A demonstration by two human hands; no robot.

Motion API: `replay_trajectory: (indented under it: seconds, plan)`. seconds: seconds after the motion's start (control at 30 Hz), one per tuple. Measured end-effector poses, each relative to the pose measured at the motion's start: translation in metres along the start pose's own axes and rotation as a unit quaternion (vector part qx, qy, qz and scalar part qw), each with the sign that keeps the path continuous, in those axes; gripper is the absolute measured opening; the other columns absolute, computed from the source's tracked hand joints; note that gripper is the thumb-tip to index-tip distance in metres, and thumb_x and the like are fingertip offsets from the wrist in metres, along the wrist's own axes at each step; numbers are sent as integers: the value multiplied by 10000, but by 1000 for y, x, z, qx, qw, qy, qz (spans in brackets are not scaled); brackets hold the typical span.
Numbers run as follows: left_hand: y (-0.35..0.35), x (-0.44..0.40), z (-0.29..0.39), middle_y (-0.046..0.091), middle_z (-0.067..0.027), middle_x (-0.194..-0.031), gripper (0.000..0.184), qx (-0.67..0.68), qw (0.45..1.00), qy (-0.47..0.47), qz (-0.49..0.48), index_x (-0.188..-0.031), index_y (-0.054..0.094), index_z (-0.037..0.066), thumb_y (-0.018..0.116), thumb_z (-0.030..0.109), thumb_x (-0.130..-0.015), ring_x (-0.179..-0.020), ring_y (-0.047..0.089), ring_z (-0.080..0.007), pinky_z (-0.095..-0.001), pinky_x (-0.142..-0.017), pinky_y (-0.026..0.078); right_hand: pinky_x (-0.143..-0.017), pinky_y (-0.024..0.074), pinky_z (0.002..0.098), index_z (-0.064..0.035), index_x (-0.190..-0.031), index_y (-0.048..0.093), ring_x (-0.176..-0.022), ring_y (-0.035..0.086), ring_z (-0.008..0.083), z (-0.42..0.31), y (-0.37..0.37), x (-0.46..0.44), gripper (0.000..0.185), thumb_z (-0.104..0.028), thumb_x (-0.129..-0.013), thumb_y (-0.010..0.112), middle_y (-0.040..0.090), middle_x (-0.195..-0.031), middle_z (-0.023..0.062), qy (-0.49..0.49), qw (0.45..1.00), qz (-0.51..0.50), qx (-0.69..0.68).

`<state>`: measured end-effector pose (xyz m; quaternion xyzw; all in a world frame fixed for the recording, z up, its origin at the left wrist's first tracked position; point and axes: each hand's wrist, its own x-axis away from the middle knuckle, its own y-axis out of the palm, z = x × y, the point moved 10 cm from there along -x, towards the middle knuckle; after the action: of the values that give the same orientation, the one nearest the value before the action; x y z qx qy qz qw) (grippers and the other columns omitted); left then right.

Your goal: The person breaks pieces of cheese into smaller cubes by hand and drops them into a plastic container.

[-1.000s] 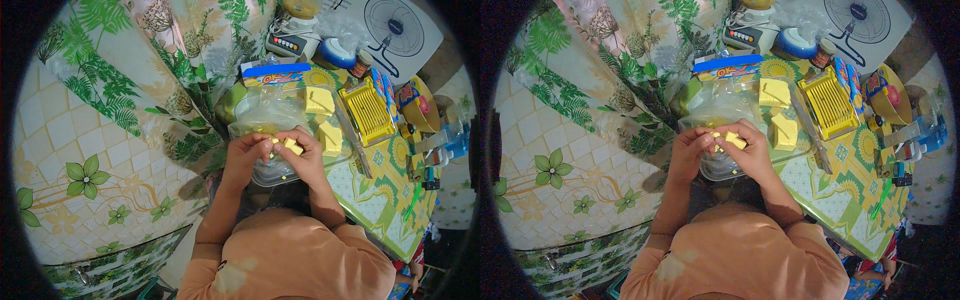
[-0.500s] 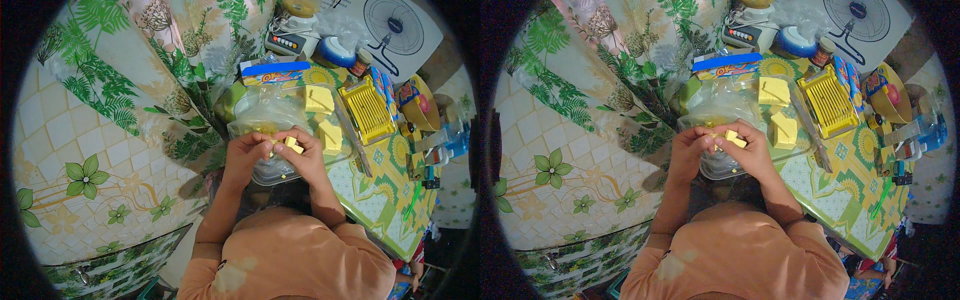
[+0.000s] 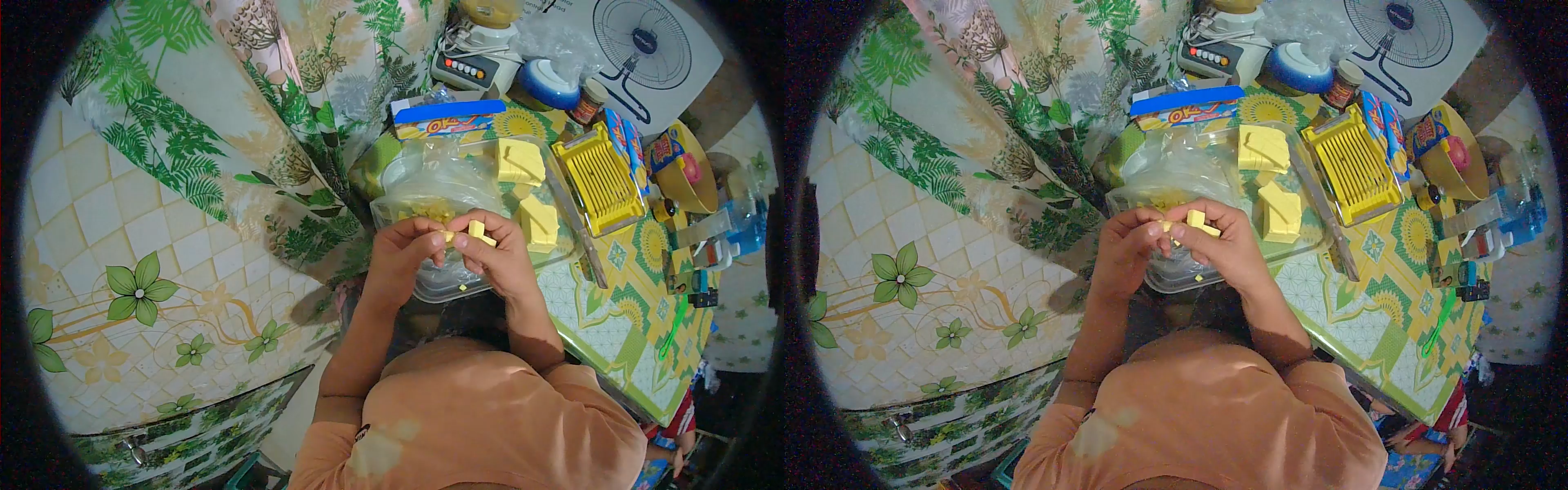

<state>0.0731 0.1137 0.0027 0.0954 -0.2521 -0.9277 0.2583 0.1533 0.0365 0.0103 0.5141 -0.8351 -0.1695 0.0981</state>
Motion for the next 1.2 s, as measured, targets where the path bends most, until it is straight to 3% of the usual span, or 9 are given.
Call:
replay_trajectory:
  seconds: [0.4, 0.53, 0.7, 0.8, 0.9, 1.07, 1.13, 1.2]
  plan:
    - [2, 2, -3, 606, -38, -752, 166, 42, 999, -17, -8, -934, 636, -17, 624, 115, -833, -648, 538, -105, -249, -603, 449, -435, 313, 172, -22, -981, 626, -499, 426, 17, 1, 3, 0, 167, -100, -834, 643, 637, -755, 14, 10, 999, -15, -49]
    - [-1, 1, -9, 612, -46, -769, 162, 68, 997, -28, -5, -942, 636, -17, 612, 109, -843, -652, 545, -111, -259, -601, 458, -424, 323, 173, 4, -994, 605, -487, 414, 25, -3, 5, 1, 182, -73, -834, 642, 555, -695, -7, 9, 999, -2, -31]
    - [-4, 1, -10, 629, -76, -789, 177, 84, 996, -38, 4, -974, 634, -28, 589, 93, -852, -655, 577, -141, -280, -592, 492, -437, 325, 168, -19, -1014, 614, -506, 431, 23, -20, 13, 1, 193, -73, -832, 650, 582, -732, -1, -70, 997, -8, 37]
    - [-7, -1, -13, 634, -85, -795, 193, 78, 996, -37, 8, -997, 627, -34, 579, 87, -855, -650, 586, -150, -287, -587, 504, -490, 352, 166, -36, -1032, 620, -554, 472, 14, -8, -1, 0, 196, -91, -845, 640, 630, -764, -2, -34, 997, 21, 70]
    - [-15, -1, -12, 627, -78, -790, 208, 29, 998, -23, 46, -1017, 619, -38, 577, 88, -857, -636, 574, -141, -277, -583, 494, -622, 414, 188, -32, -1069, 621, -714, 557, 60, -3, -15, 0, 235, -92, -843, 641, 637, -855, 21, -8, 993, 74, 96]
    - [-24, 1, -4, 620, -61, -789, 226, -9, 995, 1, 102, -1020, 619, -39, 595, 108, -851, -621, 546, -109, -241, -576, 462, -800, 409, 229, -34, -1148, 603, -953, 550, 113, -16, -20, -3, 316, -120, -846, 639, 618, -1021, 54, -95, 971, 118, 187]
    - [-24, 2, -1, 625, -40, -803, 236, -1, 995, 12, 100, -1004, 639, -27, 627, 136, -834, -608, 518, -72, -205, -561, 426, -779, 412, 226, -36, -1168, 594, -937, 547, 109, -14, -19, -4, 334, -135, -851, 635, 613, -1024, 51, -89, 966, 113, 213]
    - [-23, 1, 0, 623, -61, -788, 215, -1, 996, 11, 91, -1004, 624, -34, 605, 110, -845, -621, 542, -102, -242, -577, 459, -683, 419, 214, -38, -1183, 581, -840, 547, 87, -11, -18, -5, 342, -149, -862, 626, 608, -962, 33, -72, 977, 101, 175]
